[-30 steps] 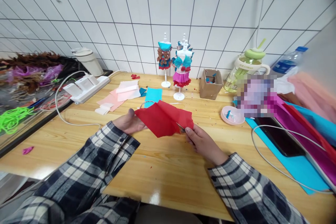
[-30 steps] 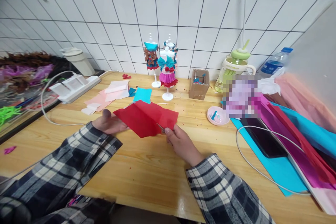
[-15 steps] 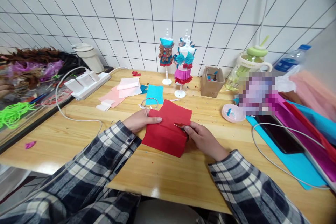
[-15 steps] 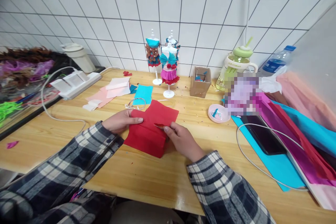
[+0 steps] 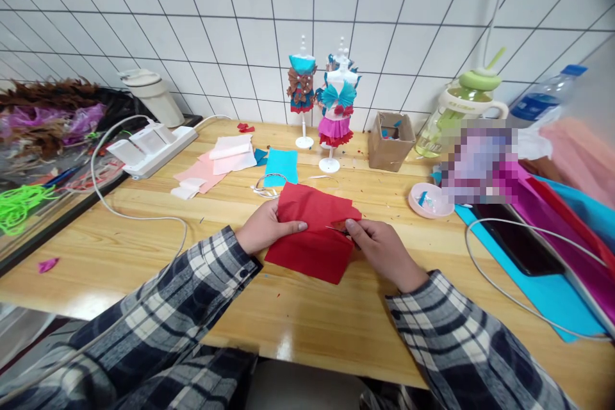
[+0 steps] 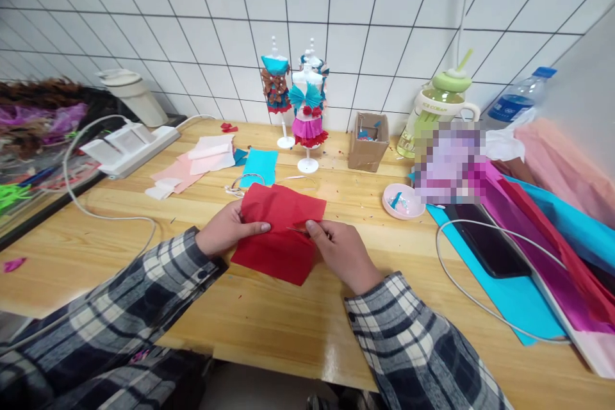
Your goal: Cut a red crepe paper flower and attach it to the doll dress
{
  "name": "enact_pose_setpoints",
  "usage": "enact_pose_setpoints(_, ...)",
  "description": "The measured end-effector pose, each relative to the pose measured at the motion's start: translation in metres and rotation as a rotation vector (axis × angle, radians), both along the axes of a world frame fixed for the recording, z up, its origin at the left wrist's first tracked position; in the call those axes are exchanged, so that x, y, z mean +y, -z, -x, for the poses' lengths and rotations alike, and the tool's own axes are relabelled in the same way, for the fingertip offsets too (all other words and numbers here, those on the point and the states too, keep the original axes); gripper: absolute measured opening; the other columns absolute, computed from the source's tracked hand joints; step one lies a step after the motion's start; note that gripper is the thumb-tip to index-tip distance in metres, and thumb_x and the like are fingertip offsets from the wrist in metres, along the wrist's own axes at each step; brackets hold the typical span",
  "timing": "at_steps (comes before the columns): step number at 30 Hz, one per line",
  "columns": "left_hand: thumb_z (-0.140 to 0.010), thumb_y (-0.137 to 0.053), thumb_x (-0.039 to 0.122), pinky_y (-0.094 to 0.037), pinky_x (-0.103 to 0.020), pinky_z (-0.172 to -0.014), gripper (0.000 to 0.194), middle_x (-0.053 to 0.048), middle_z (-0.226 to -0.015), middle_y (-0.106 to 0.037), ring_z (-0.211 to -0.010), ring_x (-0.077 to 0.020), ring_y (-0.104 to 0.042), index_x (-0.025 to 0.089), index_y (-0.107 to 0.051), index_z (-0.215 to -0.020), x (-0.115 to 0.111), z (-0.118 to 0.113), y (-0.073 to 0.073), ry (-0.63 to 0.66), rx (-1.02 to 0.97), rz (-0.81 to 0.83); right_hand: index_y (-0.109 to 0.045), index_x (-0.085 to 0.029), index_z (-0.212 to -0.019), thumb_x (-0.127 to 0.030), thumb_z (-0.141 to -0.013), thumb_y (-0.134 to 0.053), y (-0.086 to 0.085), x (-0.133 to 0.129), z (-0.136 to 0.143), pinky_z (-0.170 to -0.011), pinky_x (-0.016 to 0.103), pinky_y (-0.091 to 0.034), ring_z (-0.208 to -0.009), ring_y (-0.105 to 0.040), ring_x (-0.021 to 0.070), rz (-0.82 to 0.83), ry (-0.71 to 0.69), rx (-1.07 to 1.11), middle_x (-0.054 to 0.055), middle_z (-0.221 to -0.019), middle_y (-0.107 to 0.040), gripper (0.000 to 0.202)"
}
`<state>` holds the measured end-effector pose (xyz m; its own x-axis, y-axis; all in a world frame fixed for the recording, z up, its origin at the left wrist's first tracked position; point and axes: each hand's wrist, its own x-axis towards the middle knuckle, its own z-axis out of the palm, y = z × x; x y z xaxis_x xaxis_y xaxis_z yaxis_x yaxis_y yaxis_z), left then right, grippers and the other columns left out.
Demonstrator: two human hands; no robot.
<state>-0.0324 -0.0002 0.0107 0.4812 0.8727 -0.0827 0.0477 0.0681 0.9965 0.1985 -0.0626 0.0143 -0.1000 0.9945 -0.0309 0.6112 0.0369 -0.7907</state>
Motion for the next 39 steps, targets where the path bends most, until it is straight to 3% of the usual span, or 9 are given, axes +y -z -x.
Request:
enact_pose_setpoints(9,-0.065,-0.077,0.030,-0.047,-0.045,-0.093,0.035,-0.007,-0.094,-0.072,-0.102,-0.0306,-0.062,0.015,-0.067,-0.096,-0.007,-0.004,-0.004,0.050,0.065,-0.122,-0.050,-0.018,-0.058,-0.057,-0.090,-0.035,-0.001,0.000,-0.002,-0.052,0.026,-0.025,-0.054,-0.042,0.0121,-0.121,0.022,-0.134,-0.001,-0.054,-0.047,0.053)
enact_pose_setpoints(14,-0.065,-0.077,0.032,-0.048,-0.046,-0.093,0.039,-0.007,-0.101,-0.071,-0.104,-0.0309,-0.061,0.016,-0.067,-0.099,-0.007,-0.003,-0.002,0.046,0.080,-0.129,-0.046,-0.018,-0.054,-0.058,-0.090,-0.034,-0.003,-0.001,-0.004,-0.050,0.027,-0.022,-0.050,-0.038,0.0111,-0.131,0.029,-0.158,-0.002,-0.050,-0.042,0.055)
enact_pose_setpoints(20,-0.065,-0.076,0.030,-0.048,-0.045,-0.093,0.037,-0.008,-0.103,-0.071,-0.108,-0.0322,-0.060,0.016,-0.068,-0.098,-0.009,-0.004,-0.002,0.049,0.086,-0.136,-0.051,-0.018,-0.054,-0.055,-0.090,-0.037,-0.009,-0.002,-0.005,-0.052,0.028,-0.022,-0.053,-0.041,0.0119,-0.189,-0.013,-0.248,0.001,-0.054,-0.052,0.053)
enact_pose_setpoints(28,-0.064,-0.077,0.029,-0.047,-0.045,-0.094,0.037,-0.008,-0.101,-0.071,-0.107,-0.0323,-0.060,0.016,-0.067,-0.097,-0.009,-0.005,0.000,0.045,0.068,-0.144,-0.043,-0.017,-0.049,-0.059,-0.089,-0.036,-0.007,-0.002,-0.006,-0.049,0.027,-0.019,-0.048,-0.033,0.0098,-0.147,0.000,-0.198,-0.002,-0.047,-0.037,0.058)
enact_pose_setpoints(39,-0.062,-0.079,0.028,-0.047,-0.044,-0.094,0.040,-0.007,-0.108,-0.070,-0.105,-0.0318,-0.062,0.018,-0.068,-0.098,-0.010,-0.005,-0.003,0.064,0.045,-0.122,-0.048,-0.018,-0.053,-0.055,-0.090,-0.036,-0.010,-0.002,-0.006,-0.050,0.027,-0.021,-0.051,-0.039,0.0112,-0.168,0.008,-0.218,0.000,-0.051,-0.047,0.054)
